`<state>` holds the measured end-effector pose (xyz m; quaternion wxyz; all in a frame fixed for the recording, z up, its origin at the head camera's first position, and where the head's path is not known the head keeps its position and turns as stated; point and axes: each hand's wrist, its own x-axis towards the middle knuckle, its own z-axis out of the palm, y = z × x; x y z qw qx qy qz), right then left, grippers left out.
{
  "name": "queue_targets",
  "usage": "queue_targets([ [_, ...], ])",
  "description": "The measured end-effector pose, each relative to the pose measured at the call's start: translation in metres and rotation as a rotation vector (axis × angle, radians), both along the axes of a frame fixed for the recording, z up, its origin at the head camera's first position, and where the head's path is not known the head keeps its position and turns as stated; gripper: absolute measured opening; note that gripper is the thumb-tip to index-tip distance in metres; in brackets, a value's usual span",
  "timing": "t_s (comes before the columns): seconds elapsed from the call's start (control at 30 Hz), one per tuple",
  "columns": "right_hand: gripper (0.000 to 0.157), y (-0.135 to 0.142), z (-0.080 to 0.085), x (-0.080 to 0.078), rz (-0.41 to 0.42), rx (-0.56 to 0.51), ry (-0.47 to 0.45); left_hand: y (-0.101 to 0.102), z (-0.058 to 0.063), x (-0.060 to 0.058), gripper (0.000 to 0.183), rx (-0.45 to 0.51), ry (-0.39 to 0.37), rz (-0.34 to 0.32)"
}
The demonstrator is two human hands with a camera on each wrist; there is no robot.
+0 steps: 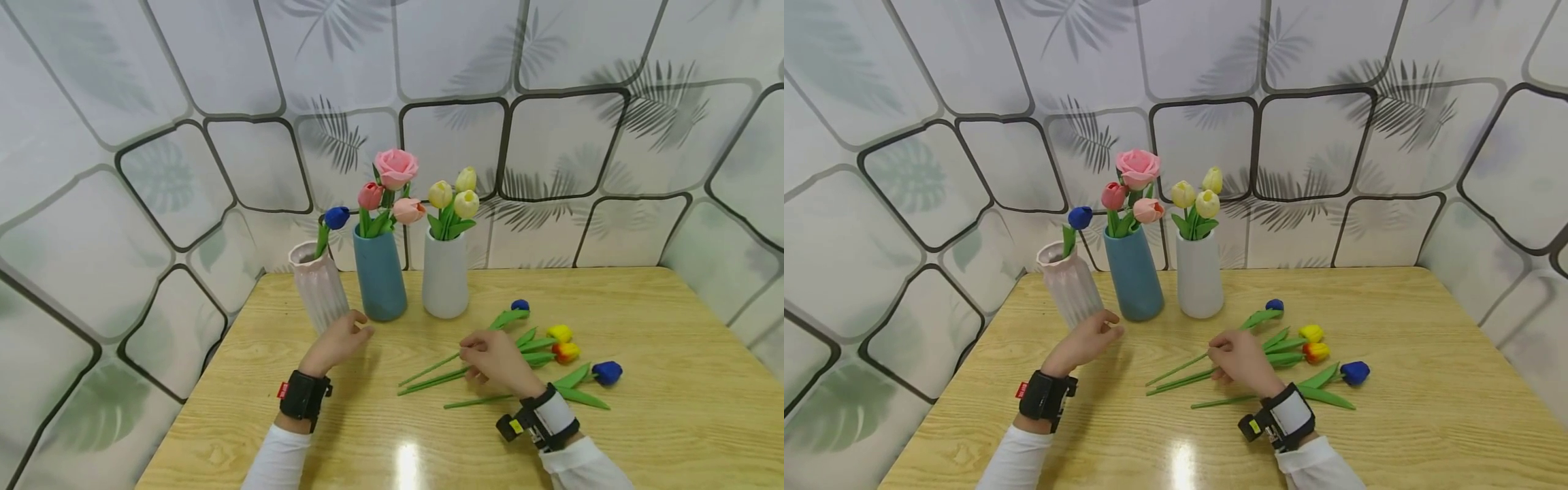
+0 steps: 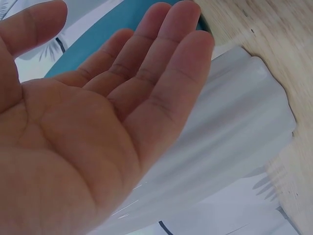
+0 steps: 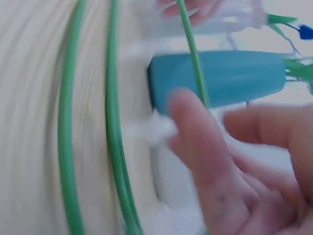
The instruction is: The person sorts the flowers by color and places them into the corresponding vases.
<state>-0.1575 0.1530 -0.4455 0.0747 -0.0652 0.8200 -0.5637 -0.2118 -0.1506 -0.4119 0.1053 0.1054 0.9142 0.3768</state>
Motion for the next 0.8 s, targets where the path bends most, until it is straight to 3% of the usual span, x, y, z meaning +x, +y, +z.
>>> queue_targets([
  [0.1, 0.039, -0.006, 0.0, 0.0, -0.16, -0.25, -0.105, 0.0, -0.001, 0.0, 0.039, -0.003, -0.002, 0.001],
  [0.23, 0.027, -0.017, -0.001, 0.002, -0.345, -0.605, -0.257, 0.0, -0.002, -0.001, 0.039, -0.01, 0.0, 0.001],
  [0.33, 0.007, -0.024, -0.002, 0.004, -0.41, -0.87, -0.374, -0.001, -0.001, -0.001, 0.039, -0.012, -0.001, -0.002],
  [0.43, 0.017, -0.026, -0.002, 0.007, -0.437, -1.055, -0.469, -0.003, 0.0, -0.002, 0.04, -0.013, -0.005, -0.012],
  [0.6, 0.02, -0.027, -0.001, 0.01, -0.425, -1.196, -0.547, -0.015, 0.004, -0.004, 0.042, -0.077, -0.003, -0.026],
  [0.7, 0.009, -0.029, 0.001, 0.01, -0.393, -1.209, -0.545, -0.03, 0.007, -0.005, 0.041, -0.135, 0.01, -0.027],
  [0.8, 0.009, -0.032, 0.002, 0.009, -0.366, -1.161, -0.515, -0.045, 0.013, -0.004, 0.038, -0.16, -0.01, -0.048],
])
